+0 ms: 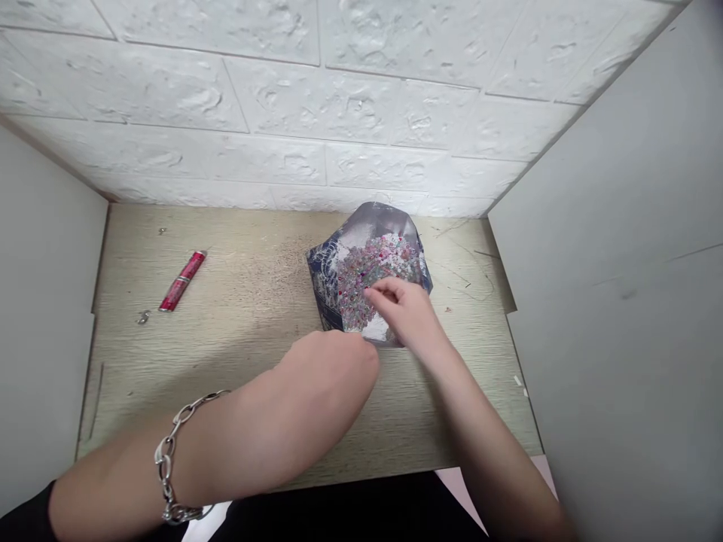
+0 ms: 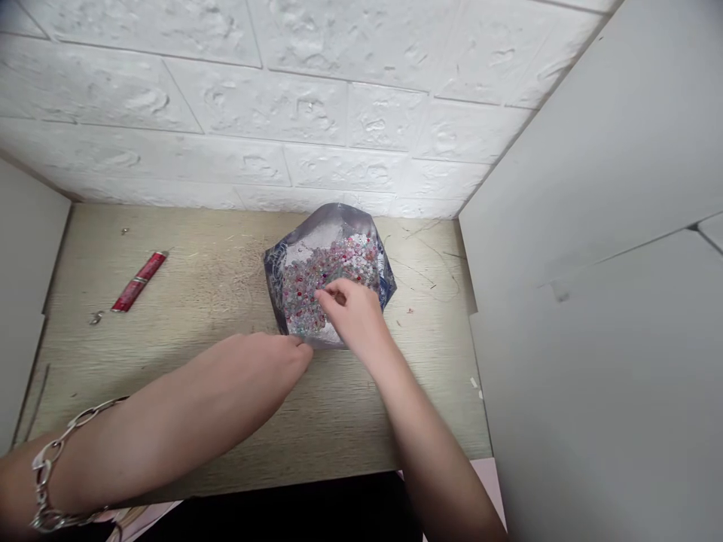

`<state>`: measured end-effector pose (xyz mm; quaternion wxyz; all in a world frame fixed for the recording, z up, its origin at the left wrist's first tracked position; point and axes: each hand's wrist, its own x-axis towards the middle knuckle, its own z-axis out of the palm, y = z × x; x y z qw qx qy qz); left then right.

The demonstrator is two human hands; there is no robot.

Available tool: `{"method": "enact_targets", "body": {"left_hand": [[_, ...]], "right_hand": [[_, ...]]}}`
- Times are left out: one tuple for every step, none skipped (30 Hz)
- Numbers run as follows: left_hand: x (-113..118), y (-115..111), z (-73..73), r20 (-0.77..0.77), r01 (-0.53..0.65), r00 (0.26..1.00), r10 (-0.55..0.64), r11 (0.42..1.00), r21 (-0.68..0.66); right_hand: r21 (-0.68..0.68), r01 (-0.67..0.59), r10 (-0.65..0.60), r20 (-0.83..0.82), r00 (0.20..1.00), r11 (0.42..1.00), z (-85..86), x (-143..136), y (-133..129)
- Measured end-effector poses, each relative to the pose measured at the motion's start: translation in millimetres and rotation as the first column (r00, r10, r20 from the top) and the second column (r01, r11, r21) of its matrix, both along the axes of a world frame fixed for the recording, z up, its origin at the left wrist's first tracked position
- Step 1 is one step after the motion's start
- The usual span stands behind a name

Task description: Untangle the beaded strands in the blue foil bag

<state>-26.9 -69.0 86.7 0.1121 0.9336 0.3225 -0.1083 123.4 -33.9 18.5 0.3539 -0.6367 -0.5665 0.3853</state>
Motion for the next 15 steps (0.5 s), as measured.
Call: {"method": "enact_targets", "body": {"left_hand": [[4, 0, 2.1, -0.095, -0.015, 0.995, 0.008, 0.998, -0.067], [7, 1, 4.4, -0.139, -0.026, 0.99, 0.011, 0.994, -0.105], [10, 1, 6.5, -0.133, -0.009, 0.991, -0.007, 0.993, -0.12], [12, 1, 8.4, -0.14, -0.009, 0.99, -0.01, 0.991, -0.134], [14, 1, 9.8, -0.131, -0.007, 0.991, -0.011, 0.99, -0.139], [15, 0, 10.9, -0.129, -0.008, 0.992, -0.01, 0.99, -0.144], [16, 0, 11.5, -0.139, -0.017, 0.99, -0.005, 0.988, -0.153], [16, 0, 11.9, -0.15, -0.023, 0.989, -0.001, 0.987, -0.159], [17, 0, 12.2, -0.163, -0.026, 0.987, -0.001, 0.986, -0.164], [18, 0, 12.4, -0.174, -0.025, 0.985, -0.005, 0.986, -0.166], [18, 0, 12.7, -0.186, -0.022, 0.983, -0.009, 0.986, -0.162], [19, 0, 13.1, -0.191, -0.018, 0.981, -0.012, 0.988, -0.151], [20, 0, 13.5, -0.195, -0.012, 0.981, -0.015, 0.99, -0.138], [20, 0, 14.0, -0.204, -0.01, 0.979, -0.017, 0.992, -0.127], [21, 0, 14.3, -0.212, -0.008, 0.977, -0.018, 0.993, -0.12]], "right_hand": [[0.026, -0.054, 0.049, 0.177, 0.983, 0.998, -3.1, -2, 0], [0.035, -0.103, 0.087, 0.314, 0.946, 0.994, -5.8, -3, 1], [0.03, -0.145, 0.12, 0.409, 0.905, 0.989, -8.0, -4, 1], [0.019, -0.178, 0.149, 0.469, 0.871, 0.984, -9.7, -5, 2], [0.006, -0.203, 0.173, 0.505, 0.846, 0.979, -11.0, -6, 2], [-0.004, -0.218, 0.187, 0.526, 0.829, 0.976, -12.0, -7, 3], [-0.009, -0.225, 0.195, 0.539, 0.82, 0.974, -12.7, -8, 4], [-0.014, -0.229, 0.199, 0.545, 0.814, 0.973, -13.4, -9, 4], [-0.019, -0.229, 0.202, 0.548, 0.811, 0.973, -13.9, -10, 5], [-0.023, -0.227, 0.202, 0.55, 0.81, 0.974, -14.5, -11, 6], [-0.028, -0.223, 0.201, 0.553, 0.808, 0.974, -15.0, -12, 6], [-0.03, -0.219, 0.198, 0.558, 0.806, 0.975, -15.4, -13, 7], [-0.032, -0.215, 0.195, 0.564, 0.802, 0.976, -15.8, -14, 7], [-0.035, -0.21, 0.193, 0.568, 0.8, 0.977, -16.1, -15, 7], [-0.038, -0.206, 0.191, 0.57, 0.799, 0.978, -16.4, -15, 8]]}}
